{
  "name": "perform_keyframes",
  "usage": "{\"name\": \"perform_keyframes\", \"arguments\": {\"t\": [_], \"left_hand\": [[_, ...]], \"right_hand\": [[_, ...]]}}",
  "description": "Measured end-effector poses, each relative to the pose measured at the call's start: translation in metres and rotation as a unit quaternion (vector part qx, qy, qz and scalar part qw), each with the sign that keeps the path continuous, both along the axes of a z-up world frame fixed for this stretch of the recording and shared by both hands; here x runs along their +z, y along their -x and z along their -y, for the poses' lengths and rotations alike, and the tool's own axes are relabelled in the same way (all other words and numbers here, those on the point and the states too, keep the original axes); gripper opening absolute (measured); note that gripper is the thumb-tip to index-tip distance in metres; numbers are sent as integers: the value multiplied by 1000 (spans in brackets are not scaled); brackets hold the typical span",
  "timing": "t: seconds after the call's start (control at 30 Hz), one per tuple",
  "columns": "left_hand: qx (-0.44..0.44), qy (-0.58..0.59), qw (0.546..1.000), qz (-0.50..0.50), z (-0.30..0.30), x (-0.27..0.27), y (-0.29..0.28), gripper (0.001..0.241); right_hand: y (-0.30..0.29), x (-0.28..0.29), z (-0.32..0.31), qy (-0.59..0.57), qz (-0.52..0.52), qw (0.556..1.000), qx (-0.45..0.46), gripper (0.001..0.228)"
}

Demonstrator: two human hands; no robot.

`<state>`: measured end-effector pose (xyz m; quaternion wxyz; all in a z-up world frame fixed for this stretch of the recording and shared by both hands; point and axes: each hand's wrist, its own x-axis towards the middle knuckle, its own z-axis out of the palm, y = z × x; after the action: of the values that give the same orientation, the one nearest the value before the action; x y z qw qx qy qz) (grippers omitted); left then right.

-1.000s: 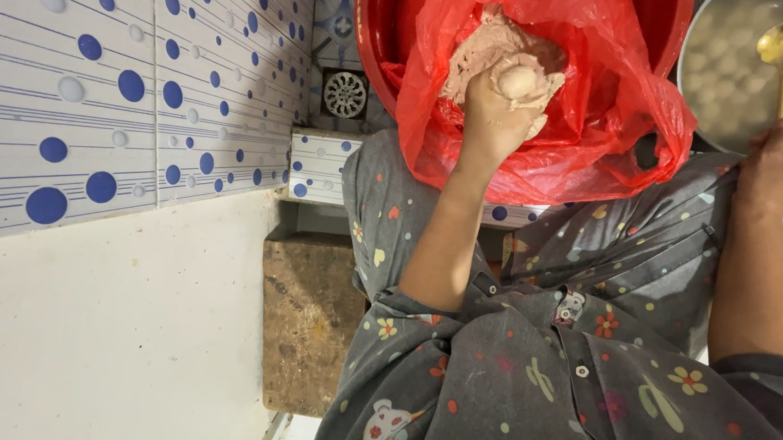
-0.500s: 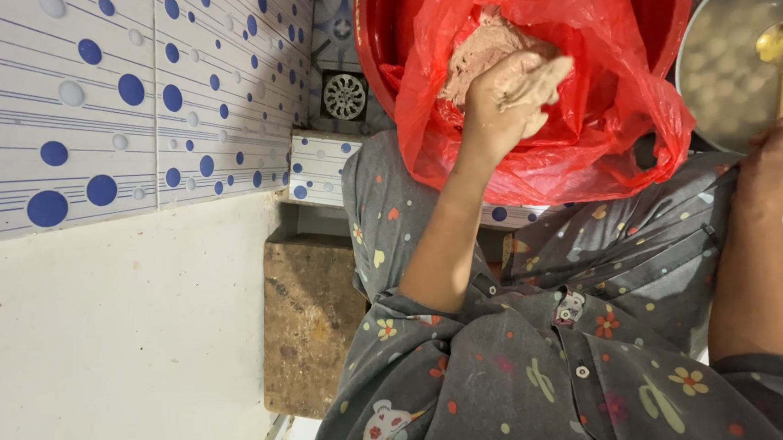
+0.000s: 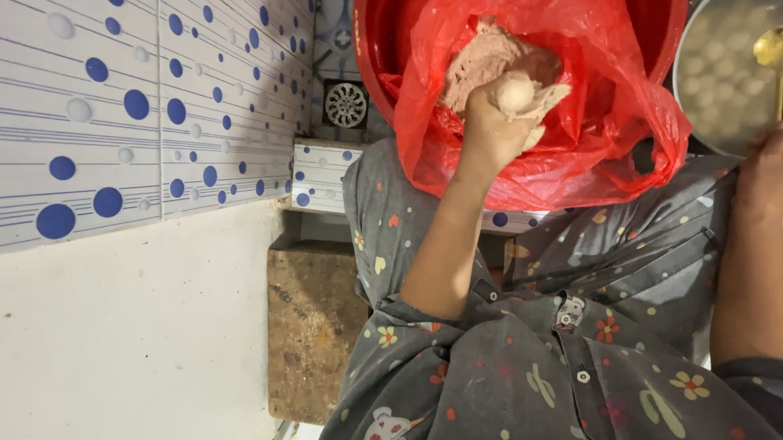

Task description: A person forms meatballs by squeezing dough through their hand and scooping it into a pot of water with a spoon.

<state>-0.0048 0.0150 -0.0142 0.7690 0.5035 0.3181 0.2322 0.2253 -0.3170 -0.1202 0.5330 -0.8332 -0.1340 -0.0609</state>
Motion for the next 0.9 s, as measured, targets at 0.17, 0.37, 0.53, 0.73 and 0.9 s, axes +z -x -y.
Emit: {"name": "perform_keyframes", "arguments": {"t": [0.17, 0.37, 0.53, 0.73, 0.9], "left_hand": [[17, 561, 813, 158, -12, -3, -13, 33], [-68, -69, 994, 58, -3, -8, -1, 40], [-38, 8, 995, 94, 3, 11, -4, 40], [-21, -47, 996, -79, 4, -5, -9, 28], [22, 396, 916, 66, -9, -39, -25, 46]], "right_hand": [[1, 2, -4, -21, -5, 1000, -2, 28], [4, 5, -6, -52, -60, 997, -15, 23], [12, 16, -12, -37, -69, 997, -17, 23], [4, 4, -4, -4, -38, 999, -23, 25], [-2, -4, 0, 2, -9, 1000, -15, 23]]}}
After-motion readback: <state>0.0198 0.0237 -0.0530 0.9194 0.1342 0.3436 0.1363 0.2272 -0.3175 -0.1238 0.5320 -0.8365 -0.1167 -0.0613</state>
